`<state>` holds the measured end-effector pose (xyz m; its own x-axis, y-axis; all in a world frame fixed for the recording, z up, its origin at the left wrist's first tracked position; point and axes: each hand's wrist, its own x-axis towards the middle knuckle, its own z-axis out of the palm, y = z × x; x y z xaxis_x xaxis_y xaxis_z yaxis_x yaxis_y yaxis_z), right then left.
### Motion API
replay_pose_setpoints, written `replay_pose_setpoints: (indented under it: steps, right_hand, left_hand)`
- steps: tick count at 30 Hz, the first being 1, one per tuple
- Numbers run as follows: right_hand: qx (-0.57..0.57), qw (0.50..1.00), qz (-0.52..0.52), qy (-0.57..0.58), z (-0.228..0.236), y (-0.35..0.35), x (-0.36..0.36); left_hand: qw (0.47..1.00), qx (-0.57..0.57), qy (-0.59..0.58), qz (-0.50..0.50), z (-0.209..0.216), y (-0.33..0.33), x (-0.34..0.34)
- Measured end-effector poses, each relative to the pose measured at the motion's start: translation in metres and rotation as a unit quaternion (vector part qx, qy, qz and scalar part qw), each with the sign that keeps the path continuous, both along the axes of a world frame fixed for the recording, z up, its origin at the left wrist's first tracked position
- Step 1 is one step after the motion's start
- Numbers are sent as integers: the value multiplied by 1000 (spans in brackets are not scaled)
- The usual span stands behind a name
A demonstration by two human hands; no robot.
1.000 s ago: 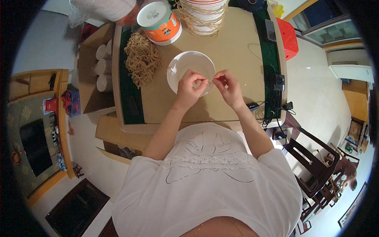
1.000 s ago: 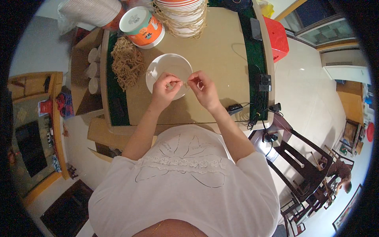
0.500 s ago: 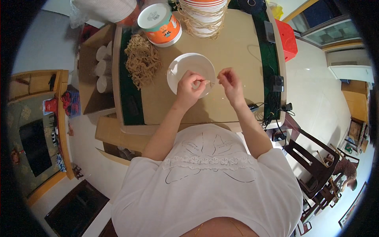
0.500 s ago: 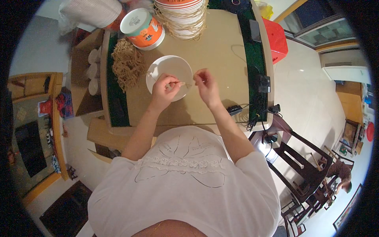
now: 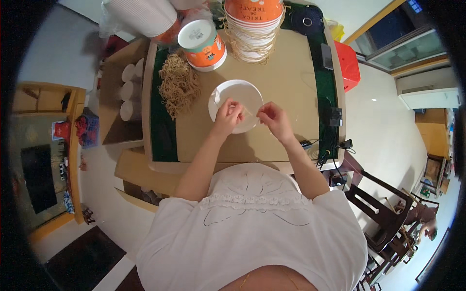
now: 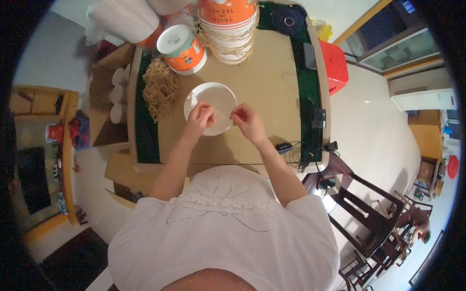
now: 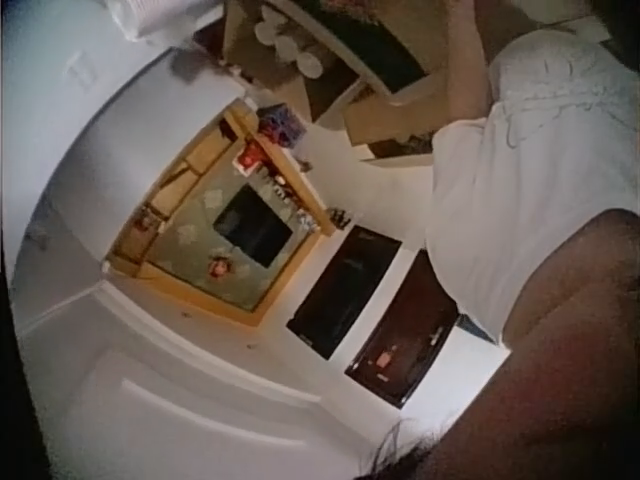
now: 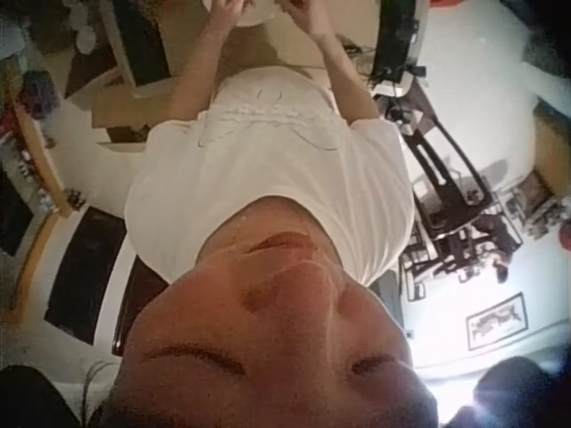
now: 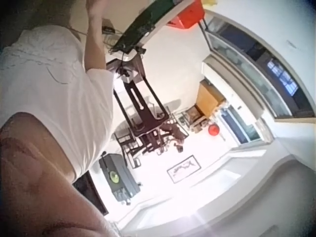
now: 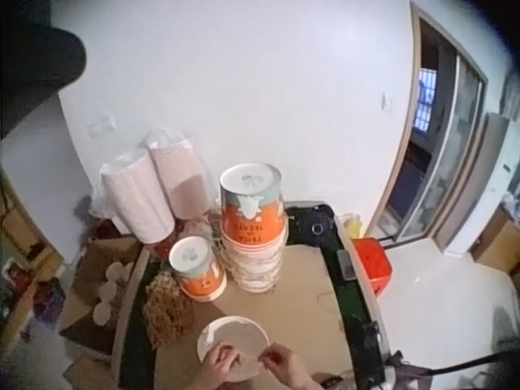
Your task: Assembling and preparing paper cup packaging by handling materials and string.
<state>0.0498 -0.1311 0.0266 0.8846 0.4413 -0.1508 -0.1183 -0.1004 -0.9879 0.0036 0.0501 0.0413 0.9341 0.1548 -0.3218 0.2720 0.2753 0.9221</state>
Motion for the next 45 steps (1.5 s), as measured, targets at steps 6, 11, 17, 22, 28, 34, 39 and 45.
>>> replay_pose_setpoints:
  steps: [6,11,17,22,28,34,39,45]
  right_hand:
    - [223,946,-58,228,-8,-15,-3]
    - [-1,994,81,75,8,-41,-2]
    - [-79,990,114,14,-23,-61,11]
    - [-157,980,122,12,-4,-62,9]
    - [-66,989,82,108,4,-104,9]
    - [74,985,1,156,19,-114,1]
    - [507,771,114,369,60,-54,-4]
    - [195,947,132,220,89,-12,-23]
  left_hand:
    - [906,381,-14,-182,-1,3,-10]
    - [913,391,-33,-111,-17,6,-10]
    - [921,373,-25,-112,-18,9,-2]
    - [938,345,-39,-10,-37,19,-5]
    - [935,344,-85,27,-27,27,-18]
    - [899,385,-111,-178,48,22,-55]
    - [843,436,-171,-265,44,0,-77]
    - [924,346,-155,-56,49,-9,-59]
